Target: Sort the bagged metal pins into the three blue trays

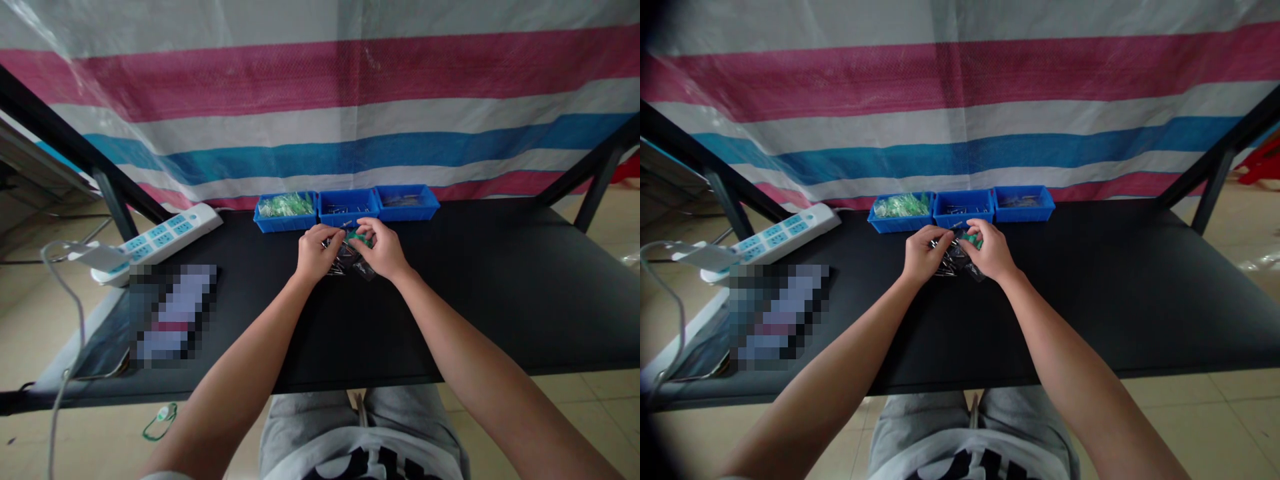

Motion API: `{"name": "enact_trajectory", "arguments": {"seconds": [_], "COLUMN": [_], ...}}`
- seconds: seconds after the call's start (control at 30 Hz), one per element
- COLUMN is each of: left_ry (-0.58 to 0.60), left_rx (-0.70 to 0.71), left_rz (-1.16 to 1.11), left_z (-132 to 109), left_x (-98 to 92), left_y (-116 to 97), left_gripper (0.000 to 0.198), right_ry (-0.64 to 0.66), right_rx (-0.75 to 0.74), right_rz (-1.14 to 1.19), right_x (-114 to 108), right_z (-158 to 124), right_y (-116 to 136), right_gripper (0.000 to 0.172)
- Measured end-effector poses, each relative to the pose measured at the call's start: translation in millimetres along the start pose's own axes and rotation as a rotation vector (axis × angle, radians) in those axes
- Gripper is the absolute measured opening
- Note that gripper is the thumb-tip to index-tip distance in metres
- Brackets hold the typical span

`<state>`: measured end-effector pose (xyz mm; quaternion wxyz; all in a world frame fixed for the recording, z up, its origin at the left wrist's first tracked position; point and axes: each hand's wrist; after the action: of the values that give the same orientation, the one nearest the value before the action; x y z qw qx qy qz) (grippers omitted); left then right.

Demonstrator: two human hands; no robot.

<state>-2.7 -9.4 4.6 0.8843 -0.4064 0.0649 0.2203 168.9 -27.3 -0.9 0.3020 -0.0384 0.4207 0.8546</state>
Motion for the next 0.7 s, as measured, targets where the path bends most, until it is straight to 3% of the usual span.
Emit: {"name": "enact_trajectory", "arguments": {"seconds": [0.1,0.27,0.57,0.7], "left_ry": [-0.039,-0.038,0.165,0.158], "left_rx": [0.131,0.180,0.162,0.152], "left_rz": [0.272,0.519,0.666,0.668], "left_z": [2.4,5.5,7.5,6.8], "left_x": [-1.8,0.6,3.9,1.9], "left_y": [2.2,3.3,-0.7,-2.0], "left_gripper": [0.024,0.038,0.057,0.056], "right_ry": [-0.015,0.040,0.084,0.060], "right_rx": [0.008,0.077,0.107,0.085], "right_rz": [-0.049,-0.089,-0.134,-0.167], "right_x": [1.4,4.2,4.8,2.3], "right_z": [0.1,-0.6,-1.5,-0.7], "right_y": [-5.8,-11.3,-9.0,-9.6], "right_gripper": [0.041,0.052,0.056,0.050]}}
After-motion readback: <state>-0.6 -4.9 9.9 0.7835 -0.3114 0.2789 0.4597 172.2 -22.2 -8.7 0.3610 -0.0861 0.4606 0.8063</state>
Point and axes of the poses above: each hand's wrist, its own z-axis towards the middle knuckle, its own x-axis out of the palm, y = z × x, and after that the axes turned 14 degrees about -y, right-handed
